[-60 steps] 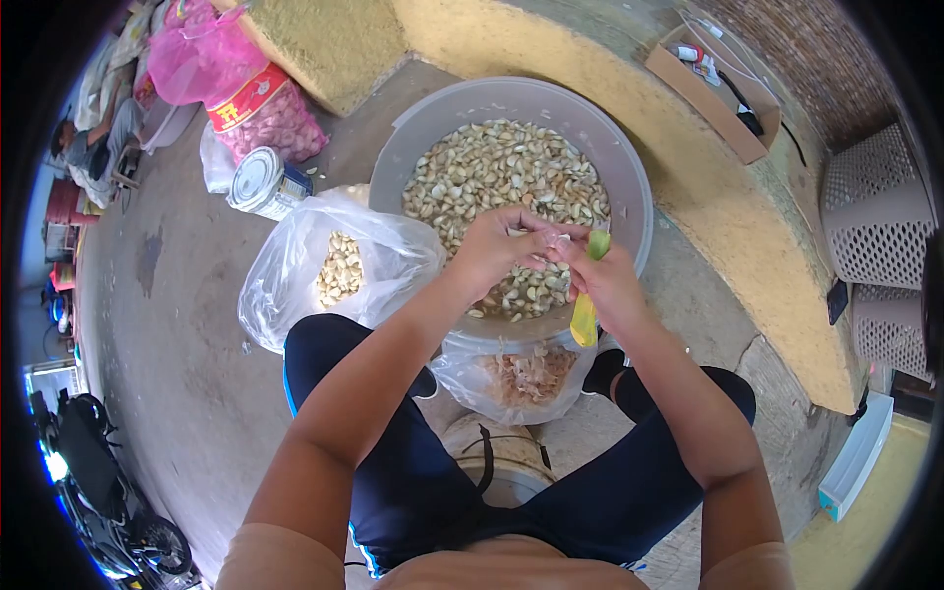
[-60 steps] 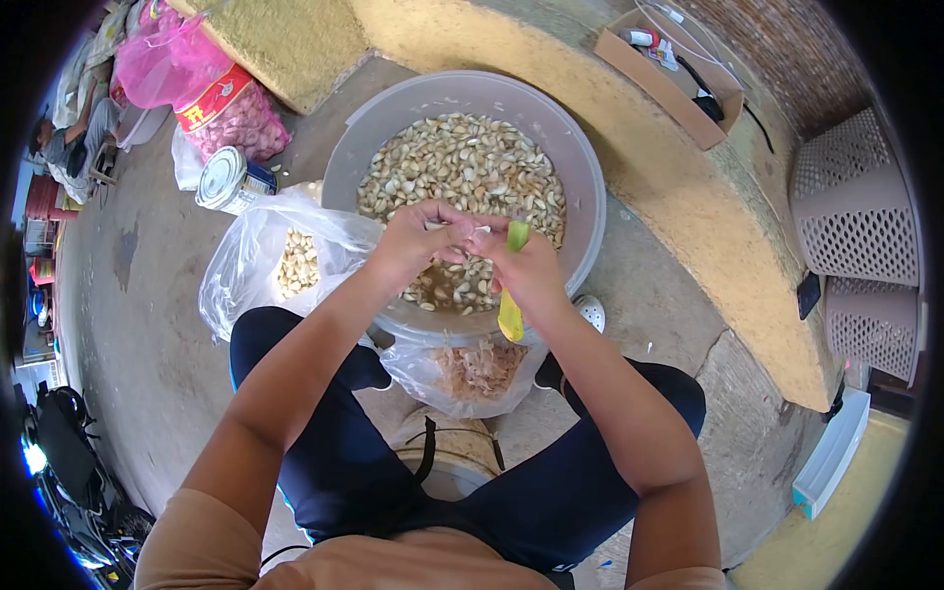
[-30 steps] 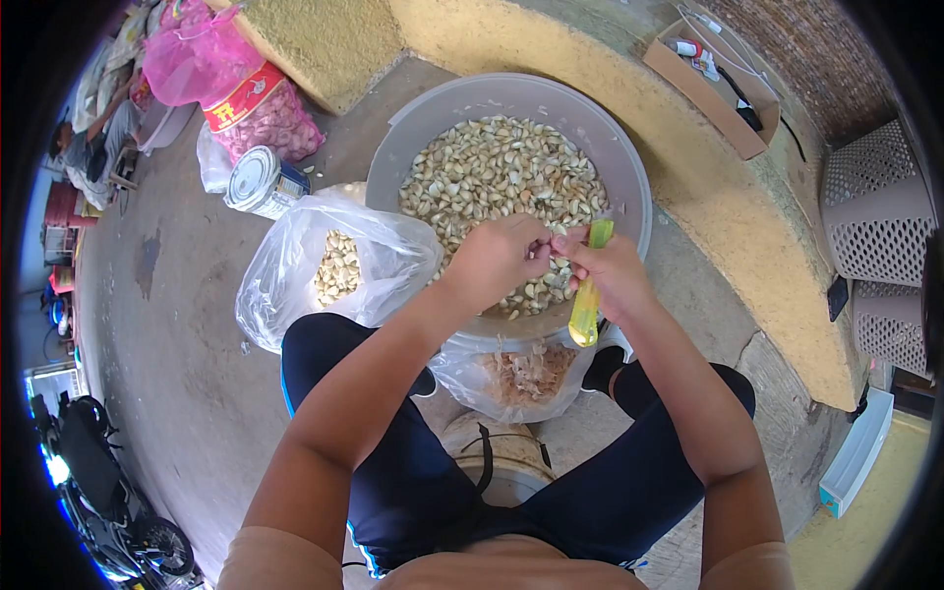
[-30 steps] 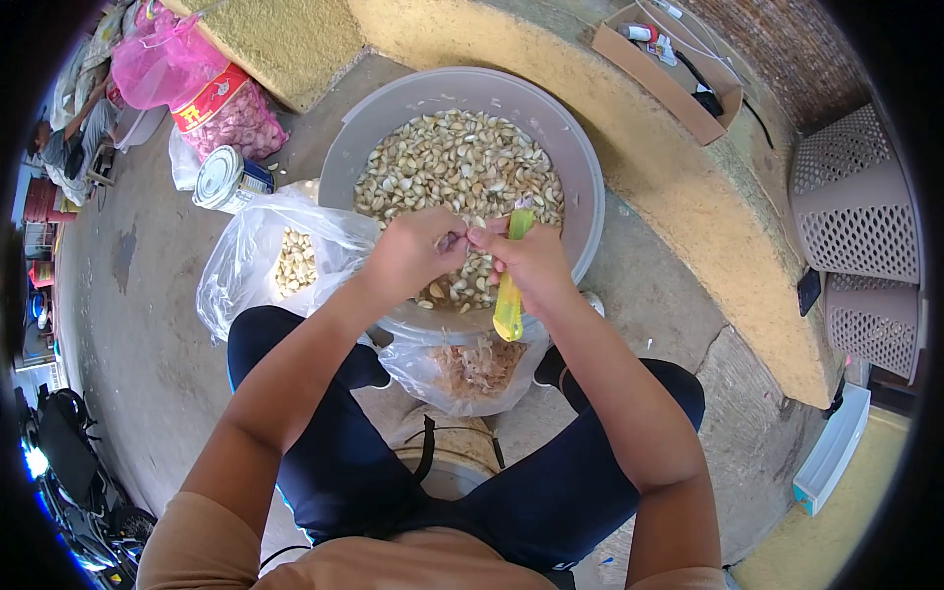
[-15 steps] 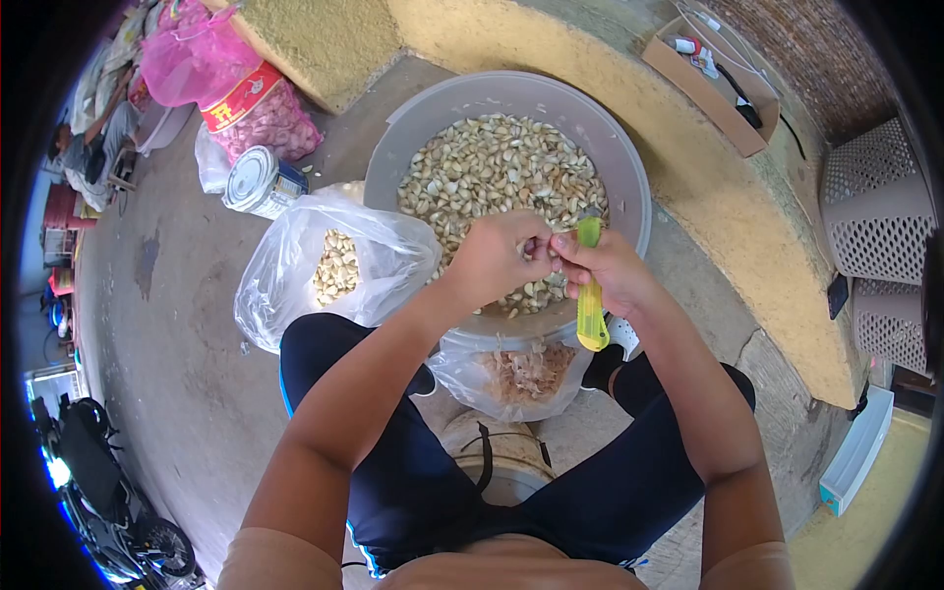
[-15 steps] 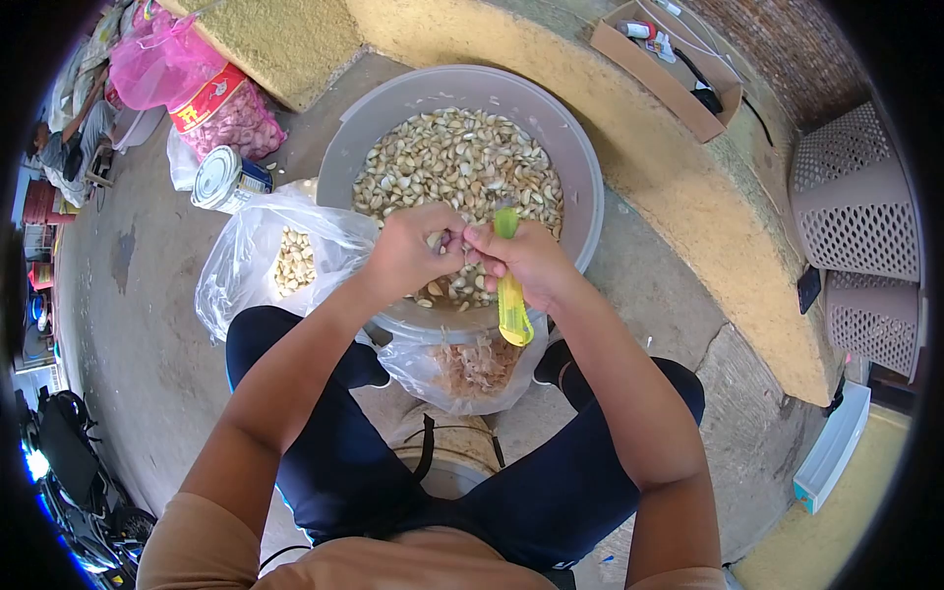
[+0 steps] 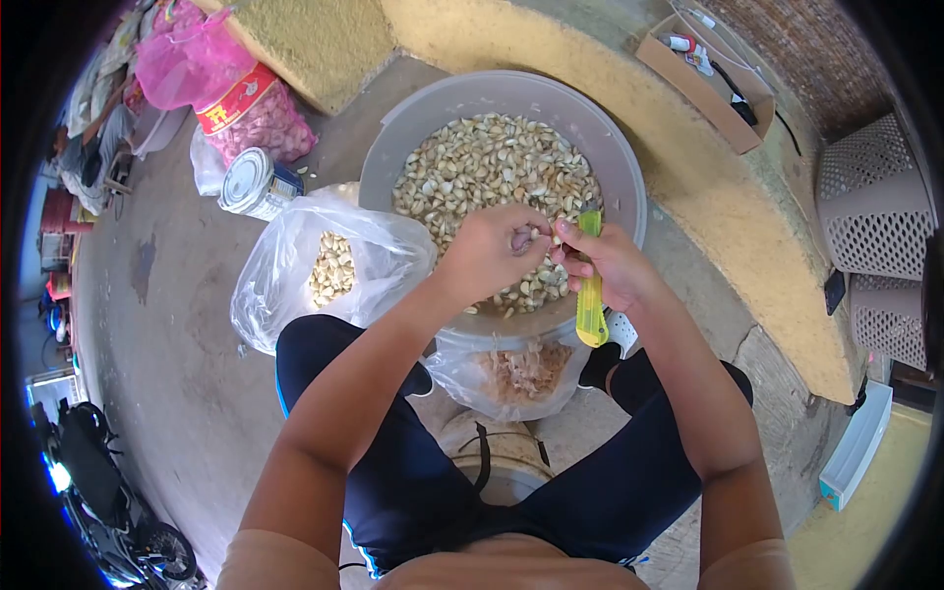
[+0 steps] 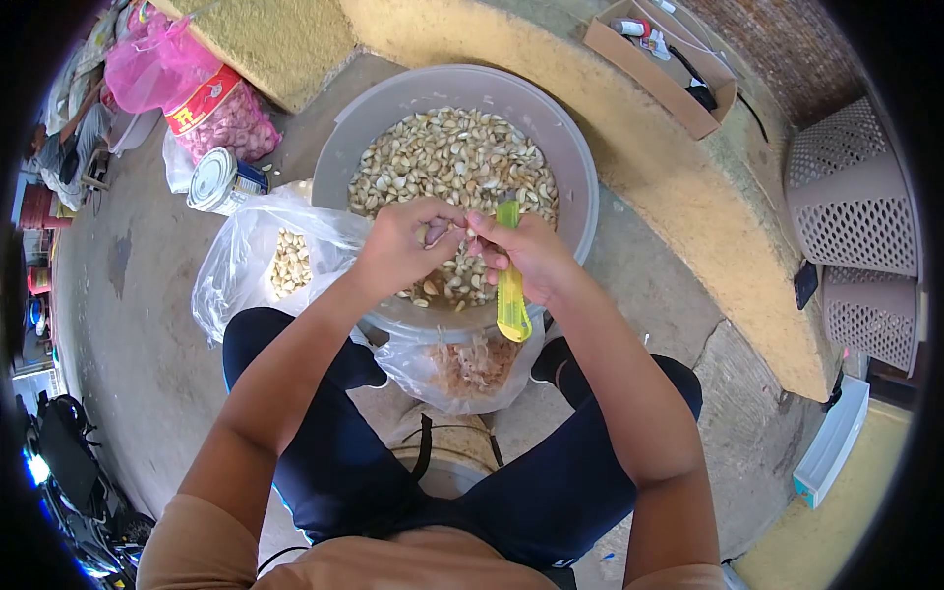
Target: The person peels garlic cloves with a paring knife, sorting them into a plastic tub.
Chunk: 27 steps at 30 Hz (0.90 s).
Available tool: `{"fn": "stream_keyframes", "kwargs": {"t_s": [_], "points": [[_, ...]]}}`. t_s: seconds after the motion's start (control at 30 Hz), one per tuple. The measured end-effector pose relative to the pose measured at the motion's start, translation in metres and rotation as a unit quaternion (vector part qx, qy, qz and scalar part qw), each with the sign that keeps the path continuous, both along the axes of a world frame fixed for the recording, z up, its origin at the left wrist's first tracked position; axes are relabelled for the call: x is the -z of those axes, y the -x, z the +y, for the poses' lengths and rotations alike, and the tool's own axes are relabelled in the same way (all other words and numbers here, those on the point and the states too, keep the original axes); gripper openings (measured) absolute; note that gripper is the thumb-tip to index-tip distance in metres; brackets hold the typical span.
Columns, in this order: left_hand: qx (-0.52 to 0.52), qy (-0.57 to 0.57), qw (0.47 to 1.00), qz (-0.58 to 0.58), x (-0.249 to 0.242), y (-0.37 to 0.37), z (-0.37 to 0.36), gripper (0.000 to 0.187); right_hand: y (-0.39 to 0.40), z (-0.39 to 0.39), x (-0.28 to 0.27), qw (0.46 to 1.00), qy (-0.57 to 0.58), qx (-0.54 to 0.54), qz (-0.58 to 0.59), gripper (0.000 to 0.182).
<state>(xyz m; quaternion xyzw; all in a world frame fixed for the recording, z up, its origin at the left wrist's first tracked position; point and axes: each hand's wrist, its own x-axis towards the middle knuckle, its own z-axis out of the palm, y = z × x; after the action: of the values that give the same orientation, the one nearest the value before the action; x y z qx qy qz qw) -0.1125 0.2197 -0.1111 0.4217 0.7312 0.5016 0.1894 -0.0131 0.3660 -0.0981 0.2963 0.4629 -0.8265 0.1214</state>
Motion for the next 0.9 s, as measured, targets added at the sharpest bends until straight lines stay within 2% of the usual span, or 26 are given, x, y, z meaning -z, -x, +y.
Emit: {"fn": "stream_keyframes", "kwargs": {"t_s": [0.2,0.3,0.4,0.6,0.7,0.9], "points": [[-0.017,-0.016,0.989,0.146,0.008,-0.005,0.0,0.012,-0.001,-0.007,0.009,1.0,0.016,0.012,-0.016,0.027],[-0.02,-0.011,0.984,0.178,0.009,-0.005,-0.001,0.01,-0.002,-0.01,0.013,0.999,0.042,0.025,0.003,0.025],[-0.041,-0.021,0.992,0.116,0.011,-0.005,0.001,0.01,-0.002,-0.009,0.014,0.997,0.069,0.041,0.011,0.023],[-0.039,-0.026,0.989,0.139,0.008,-0.006,0.001,0.01,-0.002,-0.008,0.014,0.994,0.095,0.049,0.005,0.022],[-0.043,0.016,0.987,0.152,0.006,-0.008,0.0,0.012,-0.002,-0.01,0.012,0.995,0.089,0.048,0.004,0.022],[-0.055,0.012,0.991,0.122,0.007,-0.01,-0.001,0.014,-0.001,-0.012,0.015,0.996,0.083,0.044,0.006,0.021]]}}
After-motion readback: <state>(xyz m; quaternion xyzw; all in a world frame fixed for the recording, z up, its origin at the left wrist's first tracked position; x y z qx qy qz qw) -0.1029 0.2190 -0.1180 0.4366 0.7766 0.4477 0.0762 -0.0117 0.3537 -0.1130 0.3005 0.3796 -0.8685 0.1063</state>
